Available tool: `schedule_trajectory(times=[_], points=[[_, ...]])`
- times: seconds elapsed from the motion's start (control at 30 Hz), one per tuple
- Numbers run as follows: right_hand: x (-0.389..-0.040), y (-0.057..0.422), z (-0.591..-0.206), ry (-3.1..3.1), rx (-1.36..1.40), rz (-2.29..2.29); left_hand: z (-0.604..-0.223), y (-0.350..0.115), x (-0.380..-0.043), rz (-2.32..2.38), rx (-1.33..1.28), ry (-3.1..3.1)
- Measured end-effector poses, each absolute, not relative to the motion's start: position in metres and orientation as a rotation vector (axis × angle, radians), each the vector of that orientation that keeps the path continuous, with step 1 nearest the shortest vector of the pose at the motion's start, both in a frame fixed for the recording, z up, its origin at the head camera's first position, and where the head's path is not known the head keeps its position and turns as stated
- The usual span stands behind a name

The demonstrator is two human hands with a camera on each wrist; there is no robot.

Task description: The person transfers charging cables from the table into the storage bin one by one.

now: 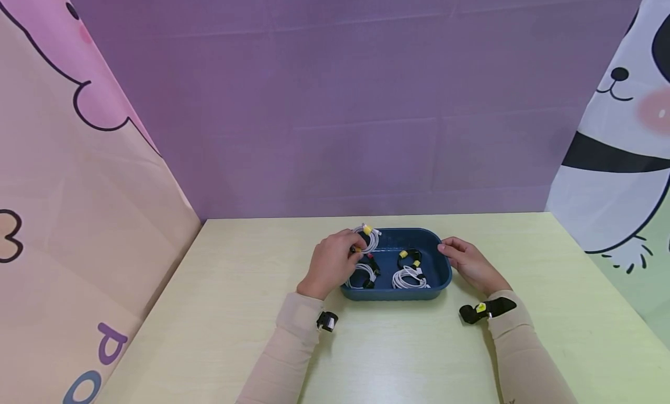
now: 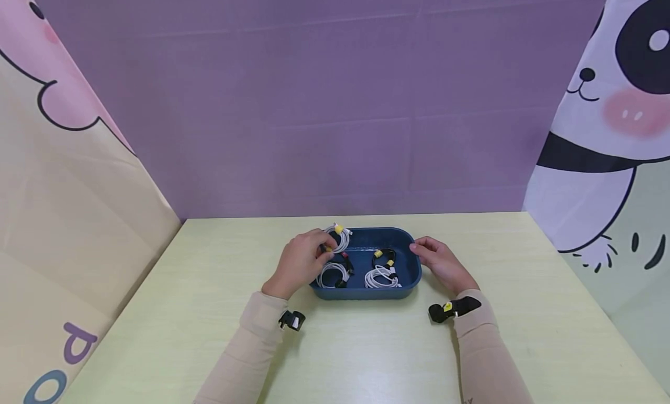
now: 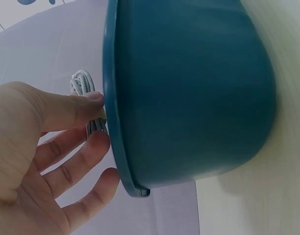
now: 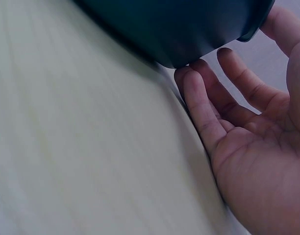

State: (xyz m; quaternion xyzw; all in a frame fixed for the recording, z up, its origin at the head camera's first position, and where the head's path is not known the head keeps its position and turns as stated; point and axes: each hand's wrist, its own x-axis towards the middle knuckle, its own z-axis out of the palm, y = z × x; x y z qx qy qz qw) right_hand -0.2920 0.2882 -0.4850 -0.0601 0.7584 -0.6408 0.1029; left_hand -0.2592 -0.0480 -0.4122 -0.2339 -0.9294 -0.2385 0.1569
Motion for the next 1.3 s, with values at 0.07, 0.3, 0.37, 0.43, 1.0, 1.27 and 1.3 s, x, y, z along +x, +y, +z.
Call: schedule_trajectory(times=[0.07,0.3,0.37,0.43,1.0,1.27,1.3], points=[[-0.292,0.288,-0.485,2.234,-0.172,-1.895,-0.413,-0.048,-0.259,-0.681,-0.674,-2.658],[-0.292,0.289,-0.485,2.218,-0.169,-1.923,-0.414,-0.046,-0.26,-0.676,-0.687,-2.663],[-0.292,0.289,-0.485,2.224,-0.172,-1.916,-0.415,-0.045,-0.259,-0.668,-0.691,-2.667],[-0.292,0.289,-0.485,2.229,-0.168,-1.908,-0.415,-0.045,-0.259,-0.66,-0.691,-2.667],[-0.291,0.289,-0.484,2.25,-0.168,-1.88,-0.418,-0.04,-0.257,-0.644,-0.697,-2.639],[-0.293,0.29,-0.488,2.198,-0.191,-1.942,-0.418,-0.036,-0.255,-0.636,-0.703,-2.656],[-0.293,0.29,-0.488,2.197,-0.192,-1.943,-0.418,-0.036,-0.254,-0.633,-0.704,-2.659]])
